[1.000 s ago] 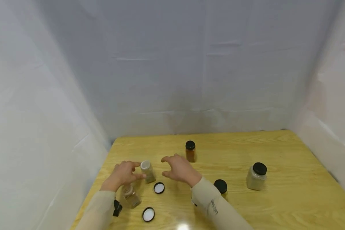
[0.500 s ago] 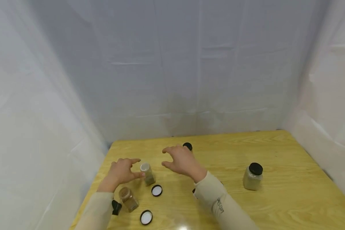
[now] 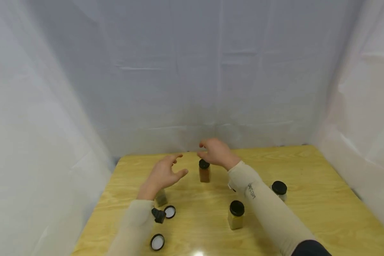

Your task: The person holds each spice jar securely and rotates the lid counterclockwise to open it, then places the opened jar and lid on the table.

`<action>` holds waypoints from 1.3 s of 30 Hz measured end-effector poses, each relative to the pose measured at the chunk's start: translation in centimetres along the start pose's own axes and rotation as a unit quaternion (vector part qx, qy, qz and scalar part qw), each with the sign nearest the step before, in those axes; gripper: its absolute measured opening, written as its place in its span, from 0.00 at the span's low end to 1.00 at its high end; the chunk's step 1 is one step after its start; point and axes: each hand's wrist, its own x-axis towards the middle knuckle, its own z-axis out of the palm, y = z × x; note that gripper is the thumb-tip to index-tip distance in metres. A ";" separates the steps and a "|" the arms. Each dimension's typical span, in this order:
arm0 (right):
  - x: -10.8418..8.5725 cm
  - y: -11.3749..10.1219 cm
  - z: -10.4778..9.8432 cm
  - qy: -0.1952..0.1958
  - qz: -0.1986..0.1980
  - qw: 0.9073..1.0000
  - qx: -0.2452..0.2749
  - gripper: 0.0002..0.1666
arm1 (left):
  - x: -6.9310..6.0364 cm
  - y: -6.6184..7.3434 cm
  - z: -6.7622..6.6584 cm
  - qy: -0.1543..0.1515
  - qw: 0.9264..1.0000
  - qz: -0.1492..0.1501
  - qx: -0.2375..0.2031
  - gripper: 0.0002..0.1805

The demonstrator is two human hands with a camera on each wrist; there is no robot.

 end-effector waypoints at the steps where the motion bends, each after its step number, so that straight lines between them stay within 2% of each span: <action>1: 0.2 0.3 0.3 -0.007 0.003 1.000 -0.003 0.26 | 0.3 0.2 0.7 -0.003 1.000 -0.004 -0.012 0.35; 5: 0.4 1.5 1.8 -0.025 0.008 0.999 -0.023 0.29 | 1.4 0.9 3.7 -0.020 0.998 -0.027 -0.046 0.35; 8: 0.1 1.9 2.8 -0.035 0.012 0.999 -0.037 0.30 | 1.9 0.9 5.7 -0.032 0.996 -0.046 -0.062 0.38; 11: -0.2 1.8 3.4 -0.038 0.015 0.998 -0.044 0.30 | 2.2 0.7 7.3 -0.034 0.995 -0.059 -0.077 0.40; 14: -0.4 1.5 3.9 -0.043 0.013 0.998 -0.052 0.26 | 2.2 0.4 8.4 -0.034 0.993 -0.065 -0.087 0.39; 18: -0.6 1.2 4.4 -0.040 0.013 0.997 -0.067 0.21 | 1.9 0.1 9.2 -0.025 0.994 -0.053 -0.088 0.36; 23: -0.9 1.0 4.6 -0.028 0.026 0.996 -0.084 0.22 | 1.6 0.0 9.5 -0.002 0.995 -0.040 -0.091 0.33; 30: -1.3 0.9 5.2 -0.034 0.039 0.993 -0.107 0.28 | 0.9 -0.1 10.0 -0.023 0.993 -0.050 -0.101 0.36; 39: -2.0 1.2 5.3 -0.039 0.023 0.994 -0.095 0.25 | 0.8 0.2 10.5 -0.004 0.994 -0.041 -0.098 0.33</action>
